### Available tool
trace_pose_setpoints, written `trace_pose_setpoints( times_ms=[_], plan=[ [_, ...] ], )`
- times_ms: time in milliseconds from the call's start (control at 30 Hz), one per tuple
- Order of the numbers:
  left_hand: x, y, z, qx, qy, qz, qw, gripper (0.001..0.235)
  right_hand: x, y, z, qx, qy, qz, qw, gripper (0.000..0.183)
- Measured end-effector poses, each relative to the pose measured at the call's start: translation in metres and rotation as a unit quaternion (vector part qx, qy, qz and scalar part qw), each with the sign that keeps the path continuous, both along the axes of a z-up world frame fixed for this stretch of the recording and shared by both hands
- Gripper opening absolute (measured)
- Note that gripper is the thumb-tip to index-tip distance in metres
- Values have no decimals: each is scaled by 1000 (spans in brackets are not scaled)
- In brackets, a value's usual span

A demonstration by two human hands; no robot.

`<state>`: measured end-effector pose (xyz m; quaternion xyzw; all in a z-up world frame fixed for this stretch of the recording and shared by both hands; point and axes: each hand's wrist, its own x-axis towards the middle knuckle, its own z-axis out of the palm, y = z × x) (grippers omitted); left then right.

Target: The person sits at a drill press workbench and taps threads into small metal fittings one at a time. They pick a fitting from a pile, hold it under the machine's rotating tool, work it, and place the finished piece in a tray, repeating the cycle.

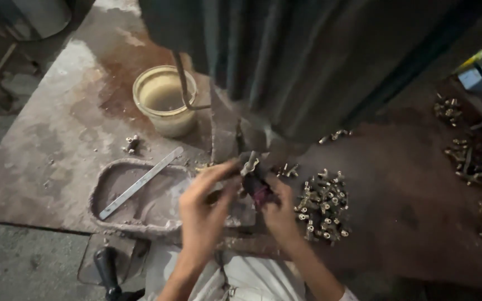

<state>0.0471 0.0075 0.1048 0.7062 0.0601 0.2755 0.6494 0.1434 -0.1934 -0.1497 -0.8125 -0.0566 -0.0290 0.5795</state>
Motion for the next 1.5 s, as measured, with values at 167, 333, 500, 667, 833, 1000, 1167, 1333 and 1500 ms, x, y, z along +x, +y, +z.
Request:
trace_pose_setpoints(
  times_ms=[167,333,500,667,833,1000,1167,1333,1500],
  plan=[
    [-13,-60,-97,230,1,-41,972,37,4,-10,56,25,-73,155,985,62],
    [83,-179,-292,222,231,-83,944,14,-8,12,107,-174,-161,64,969,56],
    [123,-225,-327,154,138,-114,972,27,-18,34,173,-202,-391,-40,897,62],
    [79,-157,-248,67,114,-132,982,41,11,4,134,-221,-68,102,967,65],
    [25,-83,-138,1,85,-124,989,53,33,4,156,75,75,300,948,67],
    [-30,-25,-85,-386,274,-215,854,37,28,17,209,180,132,390,893,45],
    [-47,-23,-83,-404,276,-158,858,36,30,15,205,193,123,424,876,42],
    [-55,-36,-84,-269,361,-198,871,30,71,-8,155,92,80,292,949,54],
    [-43,-46,4,-42,141,-137,980,30,65,-1,192,64,187,382,903,62]
  ],
)
